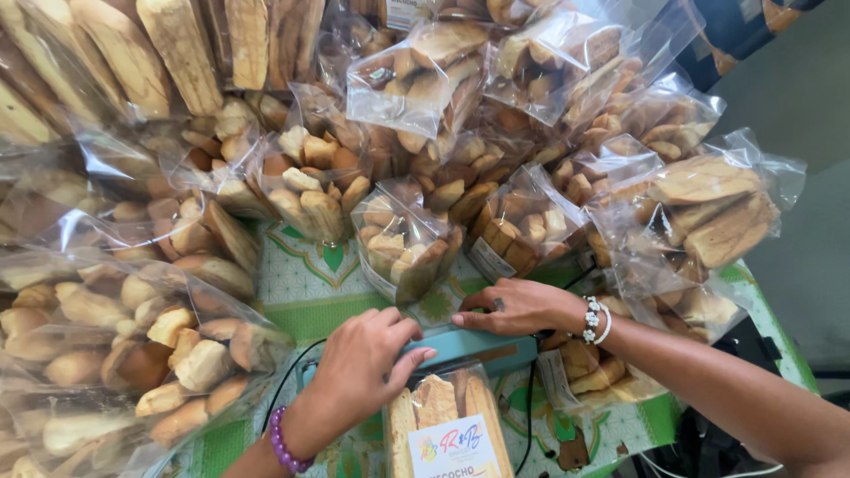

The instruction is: The person packages baked bread into plastic bags and seals them using a manual heat sealer on a table surrounded by many other bags of bread.

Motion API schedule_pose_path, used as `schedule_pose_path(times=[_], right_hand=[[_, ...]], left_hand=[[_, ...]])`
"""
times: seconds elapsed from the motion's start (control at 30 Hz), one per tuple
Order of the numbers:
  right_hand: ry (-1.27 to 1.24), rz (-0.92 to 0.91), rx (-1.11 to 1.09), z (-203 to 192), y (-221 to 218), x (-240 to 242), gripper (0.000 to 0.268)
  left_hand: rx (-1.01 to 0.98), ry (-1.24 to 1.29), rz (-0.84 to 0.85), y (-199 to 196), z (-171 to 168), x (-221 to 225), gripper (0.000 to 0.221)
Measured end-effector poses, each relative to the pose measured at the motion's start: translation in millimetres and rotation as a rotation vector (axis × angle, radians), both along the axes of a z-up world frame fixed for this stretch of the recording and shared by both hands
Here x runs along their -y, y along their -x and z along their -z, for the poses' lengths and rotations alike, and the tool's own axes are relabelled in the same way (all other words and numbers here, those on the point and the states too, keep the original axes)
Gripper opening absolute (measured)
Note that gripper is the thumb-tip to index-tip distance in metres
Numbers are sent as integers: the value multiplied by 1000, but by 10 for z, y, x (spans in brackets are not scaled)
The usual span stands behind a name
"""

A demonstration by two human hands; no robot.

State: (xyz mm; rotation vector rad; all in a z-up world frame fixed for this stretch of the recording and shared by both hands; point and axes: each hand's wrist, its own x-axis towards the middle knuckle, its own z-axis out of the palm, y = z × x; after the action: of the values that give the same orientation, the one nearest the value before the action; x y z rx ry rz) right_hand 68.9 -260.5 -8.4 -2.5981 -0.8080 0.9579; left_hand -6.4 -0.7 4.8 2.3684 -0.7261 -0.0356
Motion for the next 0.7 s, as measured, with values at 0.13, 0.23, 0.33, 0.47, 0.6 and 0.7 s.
schedule_pose_path(times=[0.13, 0.23, 0.33, 0.47, 0.6, 0.7], right_hand=[[97, 77, -50, 18, -1, 18, 65], [10, 2, -3, 87, -13, 31, 66], [-69, -115, 68, 98, -26, 55, 67], [49, 34, 0, 84, -14, 52, 66], [30, 27, 4, 79, -5, 38, 66], [-14, -53, 44, 93, -34, 40, 66]], left_hand=[[96, 8, -45, 14, 52, -17, 25], [140, 44, -86, -59, 225, -19, 29], [156, 113, -112, -114, 379, -13, 33], [134, 98, -114, -132, 489, -22, 32], [133, 94, -115, -115, 522, -30, 32], [118, 91, -119, -131, 529, -36, 32]])
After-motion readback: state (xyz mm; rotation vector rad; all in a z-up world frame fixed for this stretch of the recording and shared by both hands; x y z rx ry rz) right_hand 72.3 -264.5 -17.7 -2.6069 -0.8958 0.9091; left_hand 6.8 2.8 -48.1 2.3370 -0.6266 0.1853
